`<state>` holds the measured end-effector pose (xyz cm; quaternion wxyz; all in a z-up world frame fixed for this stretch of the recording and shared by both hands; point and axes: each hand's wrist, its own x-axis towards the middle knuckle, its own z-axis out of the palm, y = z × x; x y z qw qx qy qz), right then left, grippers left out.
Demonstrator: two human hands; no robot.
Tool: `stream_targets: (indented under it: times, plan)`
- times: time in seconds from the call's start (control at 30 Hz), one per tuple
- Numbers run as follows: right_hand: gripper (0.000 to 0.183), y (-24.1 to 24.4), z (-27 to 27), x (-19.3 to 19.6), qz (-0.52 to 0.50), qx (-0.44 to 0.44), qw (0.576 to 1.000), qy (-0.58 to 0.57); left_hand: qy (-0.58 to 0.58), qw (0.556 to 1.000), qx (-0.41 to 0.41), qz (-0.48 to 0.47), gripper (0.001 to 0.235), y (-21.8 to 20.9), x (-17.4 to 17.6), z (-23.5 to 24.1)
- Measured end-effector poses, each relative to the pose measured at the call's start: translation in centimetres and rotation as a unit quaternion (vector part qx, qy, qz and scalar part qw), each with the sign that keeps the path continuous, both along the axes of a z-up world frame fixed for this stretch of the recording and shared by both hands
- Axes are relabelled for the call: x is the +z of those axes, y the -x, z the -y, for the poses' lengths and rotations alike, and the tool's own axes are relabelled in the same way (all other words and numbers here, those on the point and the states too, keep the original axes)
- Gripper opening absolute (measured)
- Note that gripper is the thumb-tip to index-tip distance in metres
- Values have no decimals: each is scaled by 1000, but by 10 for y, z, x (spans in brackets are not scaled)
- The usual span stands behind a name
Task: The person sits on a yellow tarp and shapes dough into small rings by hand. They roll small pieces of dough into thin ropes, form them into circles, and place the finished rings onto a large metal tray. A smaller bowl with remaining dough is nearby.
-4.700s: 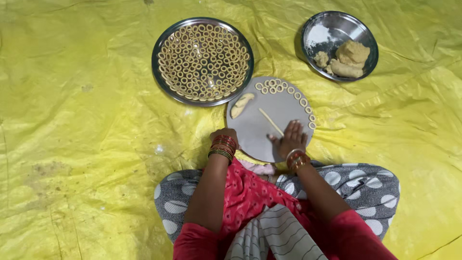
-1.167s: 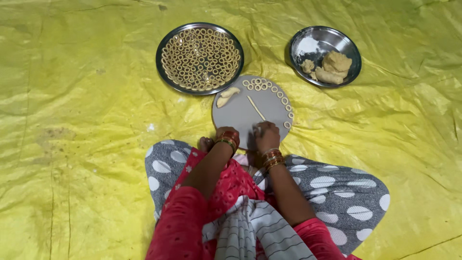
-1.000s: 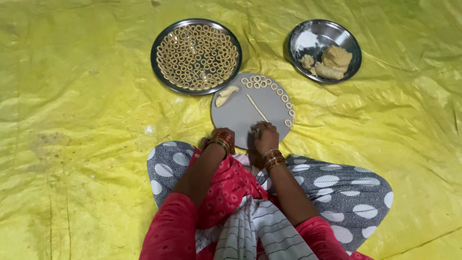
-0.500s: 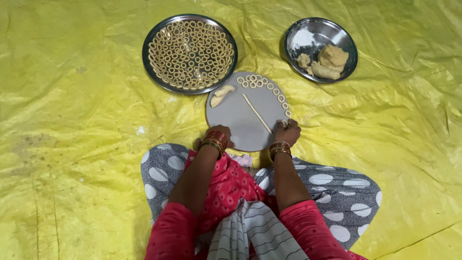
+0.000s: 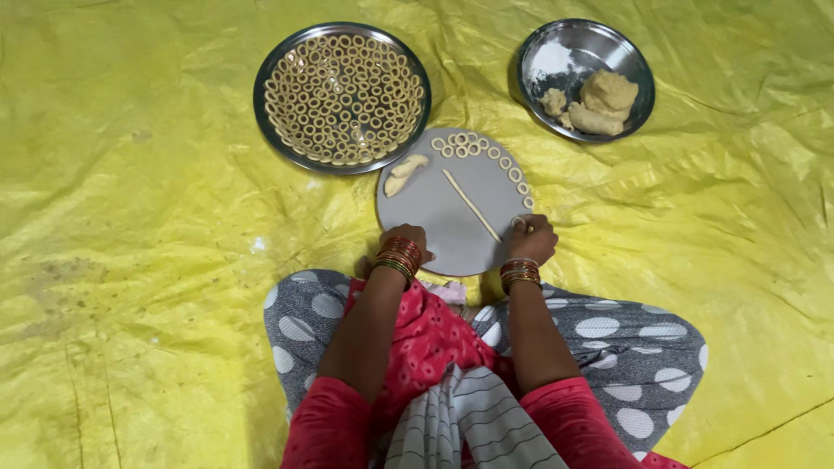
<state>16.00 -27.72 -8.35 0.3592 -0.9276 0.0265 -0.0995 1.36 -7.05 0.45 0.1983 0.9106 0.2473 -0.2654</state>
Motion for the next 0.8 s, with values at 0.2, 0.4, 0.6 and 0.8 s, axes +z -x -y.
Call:
stream_targets:
  times: [0.2,0.4,0.6,0.8]
  plan:
    - [21,15,-12,22,36,131,977,-162,100,980,73,158,40,-7,-23,-6]
    - [28,57,-30,55,49,315,936,-151,434,824,232,283,65,-40,-90,15]
    - [24,58,-38,66,76,444,886,-112,538,762,294,208,59,-54,-115,9]
    - [24,-23,-25,60,28,304,950,-67,603,701,315,216,40,-56,-120,1]
